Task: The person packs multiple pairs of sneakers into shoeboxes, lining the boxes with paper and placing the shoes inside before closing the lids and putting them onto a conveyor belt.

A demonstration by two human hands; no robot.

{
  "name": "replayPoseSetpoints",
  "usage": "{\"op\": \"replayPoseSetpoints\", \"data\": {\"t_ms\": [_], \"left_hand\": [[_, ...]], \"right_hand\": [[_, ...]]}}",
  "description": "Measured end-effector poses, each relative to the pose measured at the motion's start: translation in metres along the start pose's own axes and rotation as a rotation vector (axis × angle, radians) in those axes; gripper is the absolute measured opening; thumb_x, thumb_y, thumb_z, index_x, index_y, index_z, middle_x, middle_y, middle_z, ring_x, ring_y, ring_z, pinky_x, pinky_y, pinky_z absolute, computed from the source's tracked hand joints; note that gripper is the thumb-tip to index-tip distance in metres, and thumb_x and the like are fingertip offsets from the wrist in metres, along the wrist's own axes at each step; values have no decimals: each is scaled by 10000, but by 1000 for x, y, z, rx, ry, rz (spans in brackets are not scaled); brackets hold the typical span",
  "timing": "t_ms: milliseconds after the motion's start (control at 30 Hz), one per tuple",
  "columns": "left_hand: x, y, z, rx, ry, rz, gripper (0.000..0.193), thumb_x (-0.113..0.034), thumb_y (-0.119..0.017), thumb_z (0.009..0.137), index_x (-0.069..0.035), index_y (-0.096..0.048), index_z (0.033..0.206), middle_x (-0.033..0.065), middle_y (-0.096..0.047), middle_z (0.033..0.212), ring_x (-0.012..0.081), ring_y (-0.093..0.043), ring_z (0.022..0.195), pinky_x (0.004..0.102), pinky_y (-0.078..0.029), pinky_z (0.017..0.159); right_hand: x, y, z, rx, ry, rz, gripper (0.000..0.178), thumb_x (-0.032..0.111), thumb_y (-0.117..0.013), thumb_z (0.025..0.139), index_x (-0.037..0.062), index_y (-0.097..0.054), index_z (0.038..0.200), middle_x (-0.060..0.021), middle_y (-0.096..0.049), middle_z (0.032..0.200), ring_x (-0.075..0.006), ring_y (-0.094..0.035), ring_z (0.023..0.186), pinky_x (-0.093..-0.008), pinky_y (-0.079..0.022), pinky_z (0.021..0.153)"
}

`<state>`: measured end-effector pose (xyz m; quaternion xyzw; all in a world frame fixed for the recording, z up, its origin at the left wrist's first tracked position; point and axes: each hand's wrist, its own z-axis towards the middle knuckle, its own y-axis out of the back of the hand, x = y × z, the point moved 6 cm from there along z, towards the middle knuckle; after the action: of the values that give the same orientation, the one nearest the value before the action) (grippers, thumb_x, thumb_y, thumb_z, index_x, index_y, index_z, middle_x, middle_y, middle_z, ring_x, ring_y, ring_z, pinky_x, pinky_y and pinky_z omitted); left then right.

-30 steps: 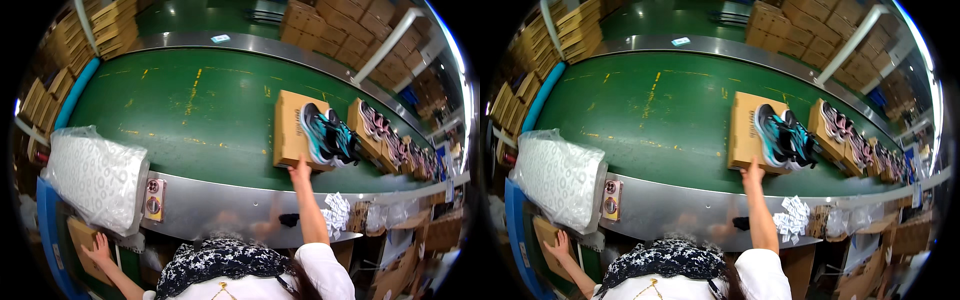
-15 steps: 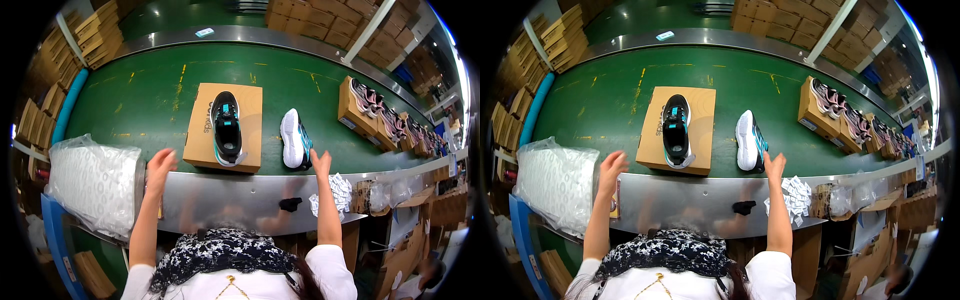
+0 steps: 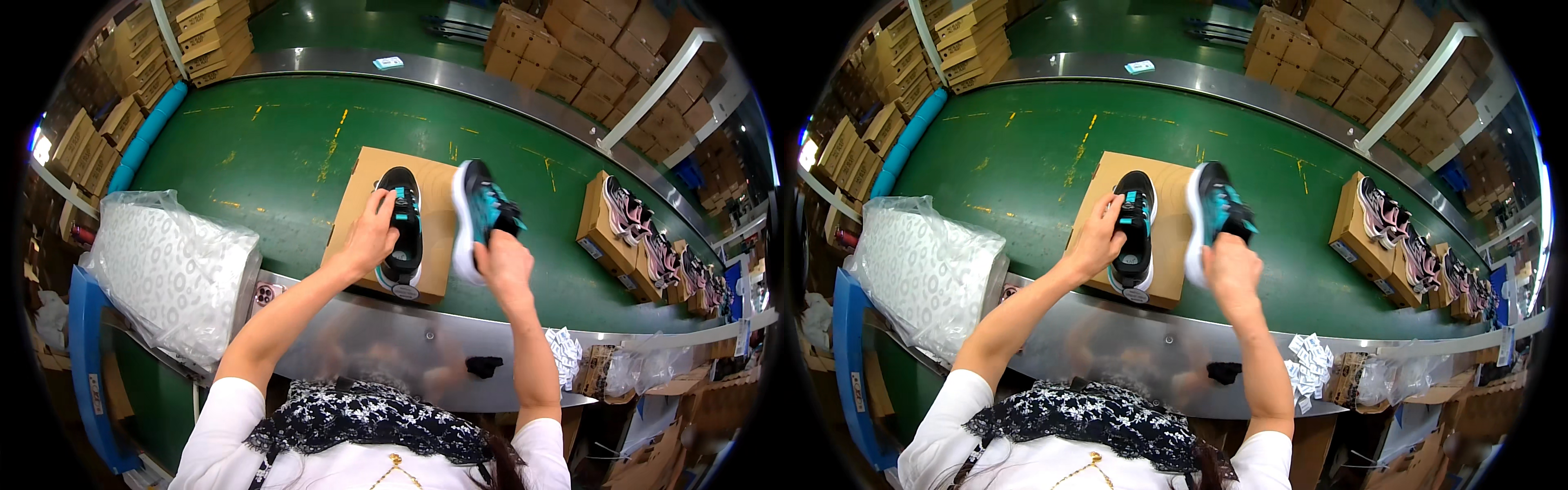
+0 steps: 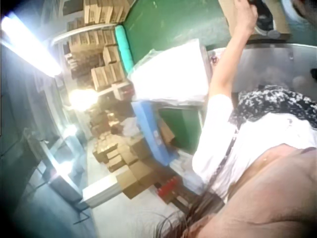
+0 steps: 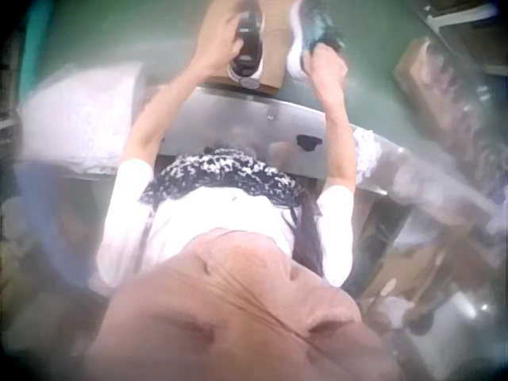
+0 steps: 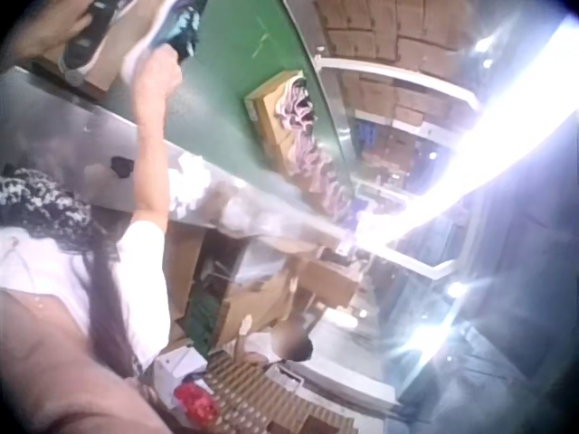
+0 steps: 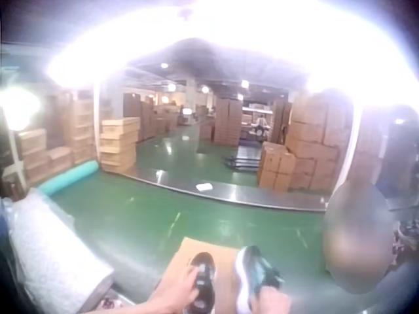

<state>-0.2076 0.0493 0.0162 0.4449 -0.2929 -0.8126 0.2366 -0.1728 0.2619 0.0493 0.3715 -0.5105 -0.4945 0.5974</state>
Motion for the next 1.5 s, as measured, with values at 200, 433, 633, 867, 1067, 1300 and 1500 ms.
{"op": "replayPoseSetpoints", "data": {"t_ms": [200, 433, 633, 867, 1067, 1300, 1500], "left_hand": [[15, 27, -15, 71, 37, -2, 534, -11, -538, 707, -69, -424, 1225, 183, -461, 1164, 381, -514, 951, 380, -442, 813], [19, 55, -25, 6, -129, 2, 367, -126, -649, 742, -121, -575, 1101, 152, -514, 1148, 307, -542, 964, 362, -451, 798], [20, 49, -8, -92, -193, -40, 201, -130, -644, 752, -59, -626, 940, 151, -587, 1024, 292, -600, 823, 330, -481, 706], [33, 57, 52, -58, 179, -134, 229, -211, -601, 805, -10, -637, 909, 158, -631, 769, 224, -616, 651, 295, -459, 587], [47, 59, 54, -100, 205, -167, 238, -220, -620, 796, -15, -640, 916, 119, -639, 734, 137, -602, 642, 270, -449, 570], [82, 63, -29, 4, 228, -204, 579, -302, -641, 772, 37, -433, 1193, 182, -472, 1195, 257, -500, 1073, 316, -416, 883], [153, 2, -106, 156, 644, -278, 501, -343, -512, 853, 95, -471, 1092, 249, -575, 992, 304, -561, 932, 359, -435, 805]], "right_hand": [[90, -37, -11, 339, 567, 358, 213, 187, -610, 756, -20, -564, 774, -181, -581, 778, -346, -585, 736, -371, -477, 669], [58, -17, 15, -191, 547, 588, 227, 53, -690, 666, 28, -551, 845, -118, -579, 970, -294, -565, 869, -349, -470, 741], [61, -37, 32, -184, 565, 640, 179, 58, -659, 706, 28, -549, 844, -144, -600, 943, -303, -596, 774, -353, -488, 671], [54, -25, 109, -34, 293, 652, 175, 148, -630, 740, -10, -557, 717, -135, -540, 573, -234, -517, 491, -311, -409, 494], [56, -25, 124, 35, 244, 695, 166, 148, -645, 739, -6, -584, 746, -62, -555, 556, -111, -496, 494, -259, -414, 491], [69, -6, 54, -277, 364, 572, 208, 161, -652, 735, 34, -577, 882, -110, -554, 721, -228, -541, 638, -326, -450, 581], [105, -13, 13, -34, 375, 112, 630, 337, -709, 667, 95, -454, 1191, -136, -526, 824, -303, -541, 786, -392, -479, 618]]}}
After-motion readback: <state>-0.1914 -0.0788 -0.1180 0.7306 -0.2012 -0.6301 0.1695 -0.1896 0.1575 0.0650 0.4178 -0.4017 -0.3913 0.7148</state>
